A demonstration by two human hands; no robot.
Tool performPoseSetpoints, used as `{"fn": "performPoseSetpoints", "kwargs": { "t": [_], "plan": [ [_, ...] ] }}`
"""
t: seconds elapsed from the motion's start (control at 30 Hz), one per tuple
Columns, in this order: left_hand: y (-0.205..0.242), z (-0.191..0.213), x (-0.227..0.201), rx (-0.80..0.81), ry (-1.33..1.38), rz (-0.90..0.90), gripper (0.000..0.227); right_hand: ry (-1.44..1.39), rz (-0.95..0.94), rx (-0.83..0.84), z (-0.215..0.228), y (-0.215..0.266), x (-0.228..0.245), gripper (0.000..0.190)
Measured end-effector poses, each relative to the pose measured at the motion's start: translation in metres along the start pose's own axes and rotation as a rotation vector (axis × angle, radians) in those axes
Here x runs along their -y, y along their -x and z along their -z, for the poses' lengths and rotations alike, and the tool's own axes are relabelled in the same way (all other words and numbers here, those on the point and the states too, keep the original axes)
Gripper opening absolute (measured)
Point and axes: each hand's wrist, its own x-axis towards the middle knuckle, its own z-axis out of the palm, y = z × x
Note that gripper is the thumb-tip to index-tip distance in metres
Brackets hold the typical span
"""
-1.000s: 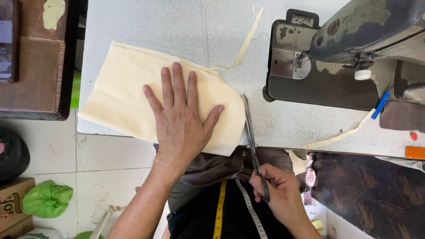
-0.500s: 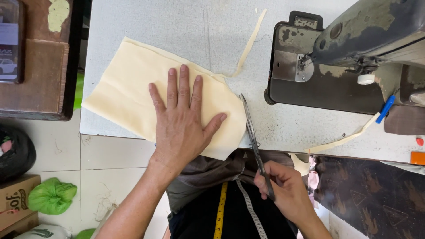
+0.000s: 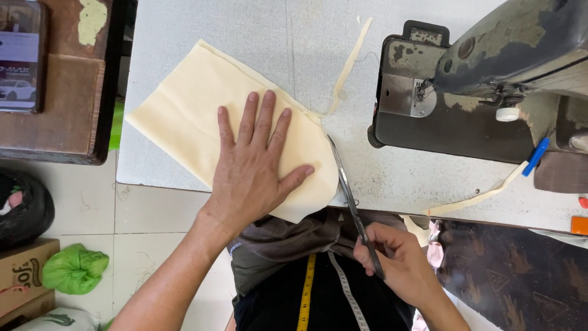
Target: The person aligns a piece of brown striped fabric on top of a cream-colored fabric on a table. Using shears, they cut the cream fabric along the edge of the brown fabric. They then trim the edges of the cream fabric and fold it.
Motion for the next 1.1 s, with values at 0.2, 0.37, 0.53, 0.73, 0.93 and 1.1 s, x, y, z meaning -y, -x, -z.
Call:
{"fn": "performPoseSetpoints", "kwargs": {
  "t": [0.2, 0.37, 0.53, 0.73, 0.93, 1.1],
  "plan": [
    [-0.004, 0.004, 0.010, -0.011, -0.014, -0.088, 0.089, -0.035, -0.010, 0.006, 0.015, 0.008, -0.011, 0.029],
    [-0.006, 0.008, 0.015, -0.036, -0.010, -0.156, 0.088, -0.024, -0.007, 0.056, 0.016, 0.000, 0.000, 0.033],
    [-0.007, 0.008, 0.017, -0.027, -0.022, -0.173, 0.090, 0.006, -0.067, 0.022, 0.008, -0.005, 0.011, 0.028],
    [-0.010, 0.005, 0.024, 0.014, 0.032, -0.206, 0.091, 0.106, -0.071, -0.042, 0.015, 0.000, 0.000, 0.042],
    [-0.012, 0.007, 0.026, 0.004, 0.041, -0.242, 0.089, 0.097, -0.018, 0.029, 0.007, -0.010, 0.015, 0.042],
    [-0.012, 0.008, 0.026, 0.020, 0.064, -0.230, 0.090, 0.140, -0.025, 0.006, -0.001, -0.014, 0.027, 0.037]
  ]
}}
